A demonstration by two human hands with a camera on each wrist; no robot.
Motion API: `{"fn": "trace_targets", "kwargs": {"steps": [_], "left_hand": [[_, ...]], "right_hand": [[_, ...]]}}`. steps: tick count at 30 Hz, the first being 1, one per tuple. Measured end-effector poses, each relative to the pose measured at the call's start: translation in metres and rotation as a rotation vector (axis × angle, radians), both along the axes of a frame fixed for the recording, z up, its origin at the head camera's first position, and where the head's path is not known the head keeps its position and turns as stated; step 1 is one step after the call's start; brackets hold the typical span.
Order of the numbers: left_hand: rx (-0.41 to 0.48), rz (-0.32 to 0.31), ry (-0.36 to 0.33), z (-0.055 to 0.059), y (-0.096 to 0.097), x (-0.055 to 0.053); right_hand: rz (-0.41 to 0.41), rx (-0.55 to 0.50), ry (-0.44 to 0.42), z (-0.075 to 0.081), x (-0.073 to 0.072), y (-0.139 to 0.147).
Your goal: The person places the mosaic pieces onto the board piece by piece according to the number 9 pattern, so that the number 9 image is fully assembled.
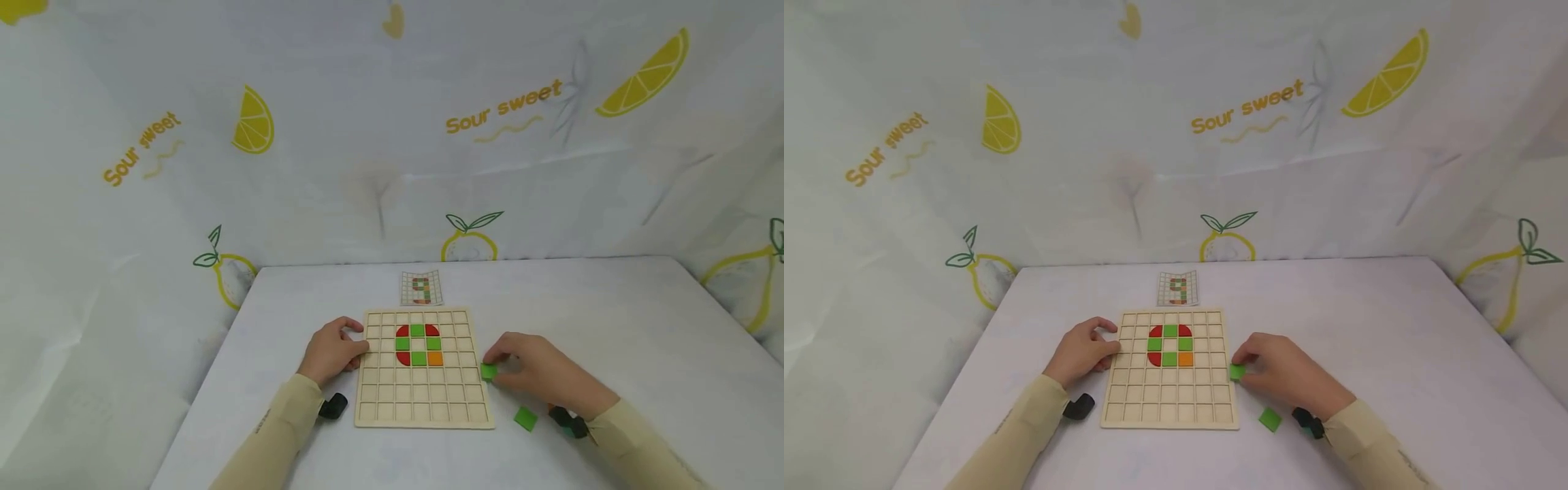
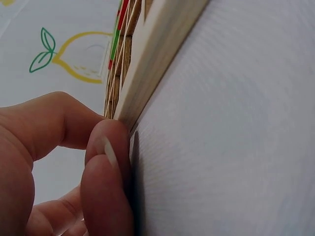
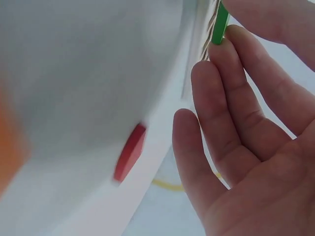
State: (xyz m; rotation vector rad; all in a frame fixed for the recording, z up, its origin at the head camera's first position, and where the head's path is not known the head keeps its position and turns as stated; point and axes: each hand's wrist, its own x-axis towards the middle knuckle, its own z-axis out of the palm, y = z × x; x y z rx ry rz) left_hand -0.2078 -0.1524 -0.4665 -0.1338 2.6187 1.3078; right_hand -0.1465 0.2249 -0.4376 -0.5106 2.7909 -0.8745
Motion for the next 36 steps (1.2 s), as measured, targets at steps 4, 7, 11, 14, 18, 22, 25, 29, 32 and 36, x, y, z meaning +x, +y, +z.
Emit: {"fn": "trace_targets", "kwargs": {"steps": [4,7,11,14,18,22,25,29,32,36], "left_hand": [[0.013,0.006,-0.005,-0.001,-0.001,0.000],[0.021,0.005,-0.004,-0.001,-0.001,-0.001],[0.015,-0.002,-0.005,-0.002,0.000,-0.001],[0.006,0.001,-0.010,-0.001,0.000,-0.002],[-0.003,0.005,-0.012,-0.001,0.000,-0.002],[-0.006,0.007,-0.006,0.003,0.000,0.000],[-0.004,0.005,0.004,0.006,0.001,0.002],[-0.009,0.004,0.011,0.007,0.001,0.003],[-0.012,0.006,0.009,0.006,0.001,0.003],[-0.009,0.009,0.005,0.005,0.001,0.002]], "right_hand": [[0.055,-0.024,0.028,0.001,-0.008,-0.014],[0.079,-0.045,0.020,0.002,-0.012,-0.026],[0.103,-0.056,0.000,0.003,-0.016,-0.043],[0.120,-0.072,-0.017,0.004,-0.018,-0.055],[0.145,-0.069,-0.016,0.002,-0.021,-0.067],[0.159,-0.024,0.009,-0.001,-0.024,-0.074],[0.148,-0.001,0.005,-0.003,-0.025,-0.075],[0.130,0.017,-0.003,-0.004,-0.024,-0.078],[0.126,0.025,-0.003,-0.004,-0.023,-0.080],[0.145,0.034,0.020,-0.004,-0.022,-0.080]]}}
